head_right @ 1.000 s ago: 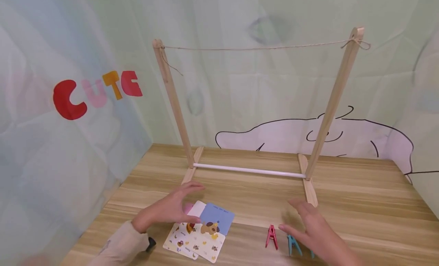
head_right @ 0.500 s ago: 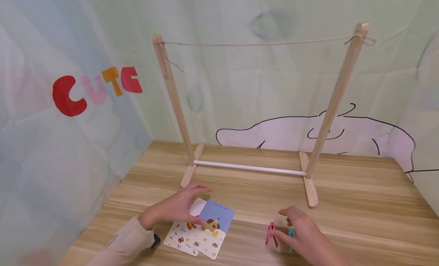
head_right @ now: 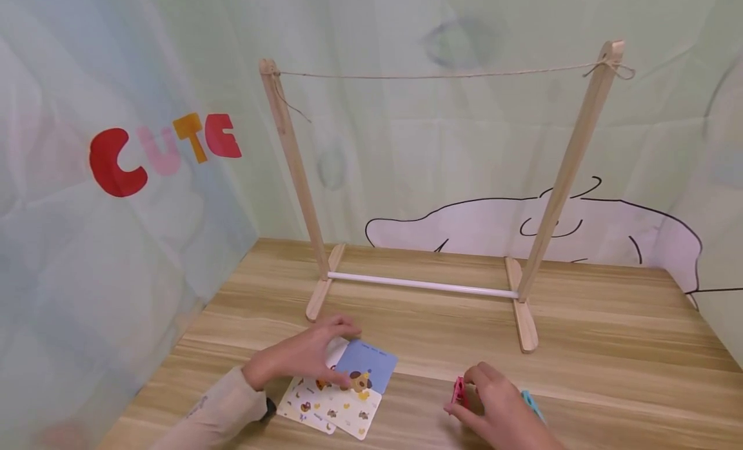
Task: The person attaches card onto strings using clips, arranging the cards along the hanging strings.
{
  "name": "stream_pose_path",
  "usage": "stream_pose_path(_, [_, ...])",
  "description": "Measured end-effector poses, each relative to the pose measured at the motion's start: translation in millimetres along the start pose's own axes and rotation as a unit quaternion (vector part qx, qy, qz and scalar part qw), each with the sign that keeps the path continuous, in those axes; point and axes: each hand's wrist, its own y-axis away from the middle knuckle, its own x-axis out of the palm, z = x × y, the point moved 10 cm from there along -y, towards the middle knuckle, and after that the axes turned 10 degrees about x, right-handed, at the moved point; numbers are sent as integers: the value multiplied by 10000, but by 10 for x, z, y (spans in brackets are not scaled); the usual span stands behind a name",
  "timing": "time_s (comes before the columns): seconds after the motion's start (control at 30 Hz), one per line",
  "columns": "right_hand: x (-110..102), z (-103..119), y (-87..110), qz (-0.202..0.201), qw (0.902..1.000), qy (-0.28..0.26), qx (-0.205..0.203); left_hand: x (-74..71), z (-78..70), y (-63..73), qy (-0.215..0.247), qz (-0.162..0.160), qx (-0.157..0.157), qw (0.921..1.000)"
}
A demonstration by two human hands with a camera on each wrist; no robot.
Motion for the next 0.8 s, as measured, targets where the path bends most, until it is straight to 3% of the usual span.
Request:
stream_pose_path(0.07, [31, 10, 14, 22, 10000, -6, 34, 18, 1, -4, 19, 46, -20, 10000])
stream_pose_path(0.27, [167, -68, 9, 647, 9951, -51, 751, 44, -24, -32, -3, 89, 72, 9999])
stream_pose_path(0.63, [273, -167, 23, 1179, 9817, 164, 1489, 100, -16, -51, -204, 188, 53, 9996])
stream_pose_path(0.8, [315, -203, 16, 1258, 9788, 182, 1607, 100, -7, -49, -199, 217, 61, 9995])
